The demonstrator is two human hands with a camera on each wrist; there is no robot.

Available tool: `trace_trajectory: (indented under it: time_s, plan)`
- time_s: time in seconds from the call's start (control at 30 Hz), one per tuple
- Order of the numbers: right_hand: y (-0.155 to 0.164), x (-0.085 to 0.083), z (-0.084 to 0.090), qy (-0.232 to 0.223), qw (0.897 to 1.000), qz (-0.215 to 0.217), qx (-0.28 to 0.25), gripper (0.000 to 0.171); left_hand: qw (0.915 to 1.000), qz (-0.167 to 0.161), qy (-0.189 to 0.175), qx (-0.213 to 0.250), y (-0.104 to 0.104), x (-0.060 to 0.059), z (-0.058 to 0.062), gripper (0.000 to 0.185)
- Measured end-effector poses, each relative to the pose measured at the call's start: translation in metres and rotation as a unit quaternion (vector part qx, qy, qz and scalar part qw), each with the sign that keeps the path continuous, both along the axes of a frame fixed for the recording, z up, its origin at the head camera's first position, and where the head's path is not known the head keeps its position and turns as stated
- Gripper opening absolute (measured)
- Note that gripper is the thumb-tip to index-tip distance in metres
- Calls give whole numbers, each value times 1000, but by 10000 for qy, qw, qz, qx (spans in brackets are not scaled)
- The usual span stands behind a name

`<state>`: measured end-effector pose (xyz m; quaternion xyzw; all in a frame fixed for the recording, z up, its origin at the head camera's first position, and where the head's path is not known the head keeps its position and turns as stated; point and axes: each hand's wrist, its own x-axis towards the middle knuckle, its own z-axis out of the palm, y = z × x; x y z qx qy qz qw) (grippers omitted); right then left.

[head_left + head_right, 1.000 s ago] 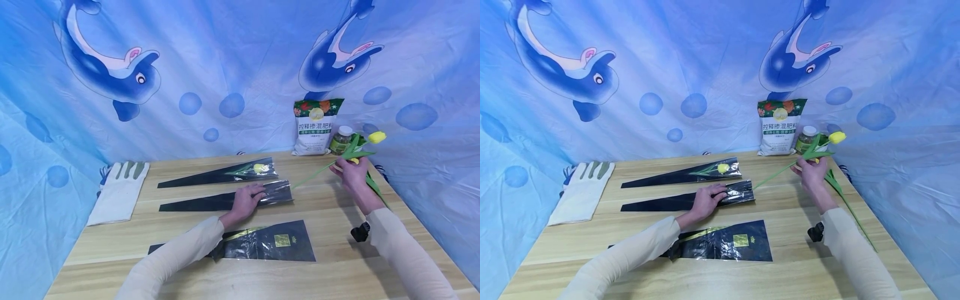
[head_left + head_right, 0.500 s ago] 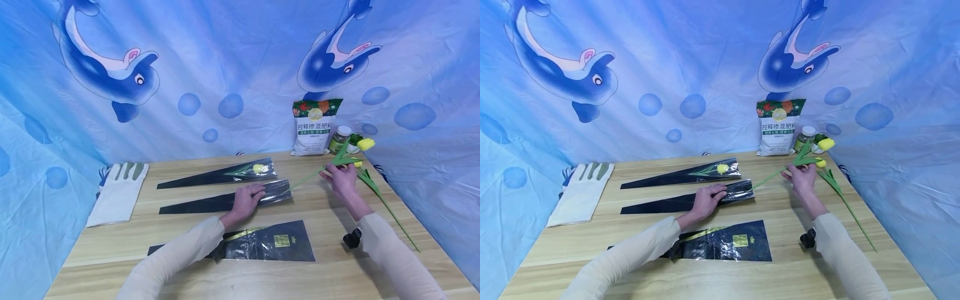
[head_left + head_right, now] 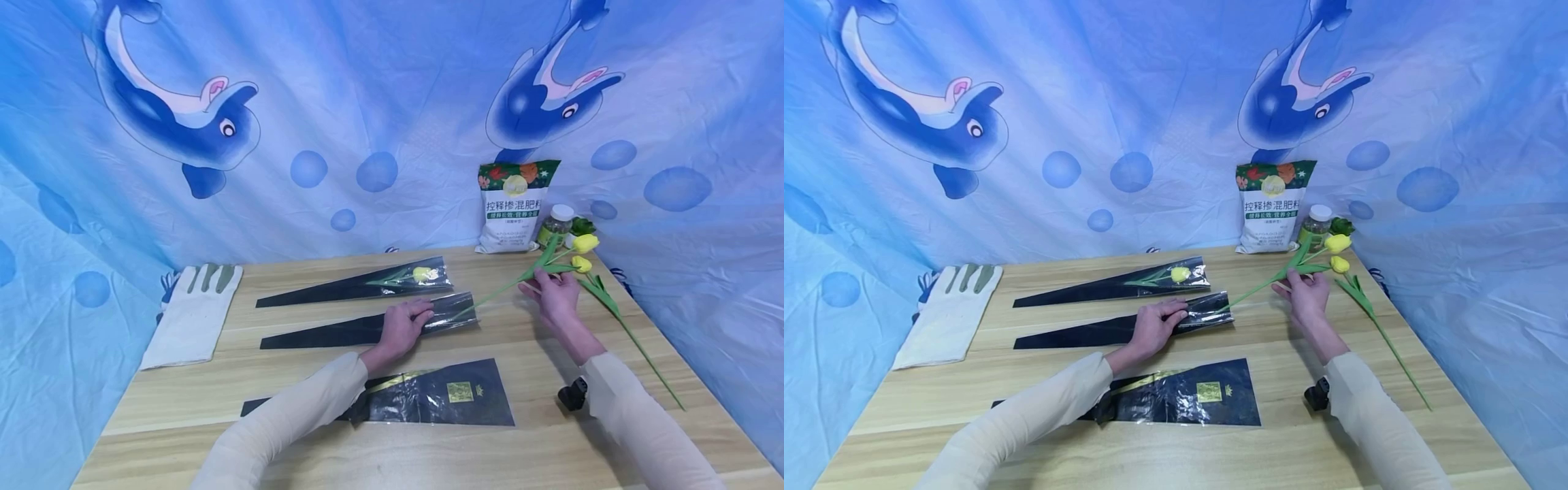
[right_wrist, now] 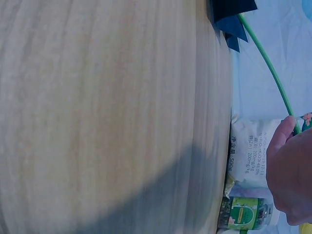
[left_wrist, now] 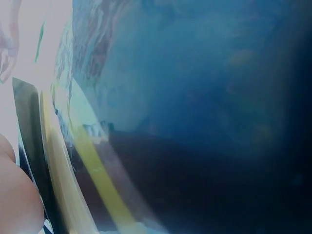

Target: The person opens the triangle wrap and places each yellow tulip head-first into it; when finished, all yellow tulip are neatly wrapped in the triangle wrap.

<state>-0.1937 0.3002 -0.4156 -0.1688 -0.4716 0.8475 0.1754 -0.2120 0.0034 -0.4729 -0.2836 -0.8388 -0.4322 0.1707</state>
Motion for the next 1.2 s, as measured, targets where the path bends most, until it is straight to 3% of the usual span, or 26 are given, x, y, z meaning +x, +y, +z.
trace_trajectory:
  time_s: [0.27,0.57,1.0,1.2]
  plan:
    - [-3,3,2,-67,9994,-16,336,25,10000,43,48,-49,0,-1,1,18]
    - [-4,7,1,-327,9991,25,255,9,9999,41,122,-87,0,1,1,17]
    - [-9,10,-7,-382,9935,-166,1056,25,10000,70,12,-26,3,1,0,16]
    - [-14,12,-12,-630,9817,-14,1796,27,9998,87,192,-64,5,2,1,15]
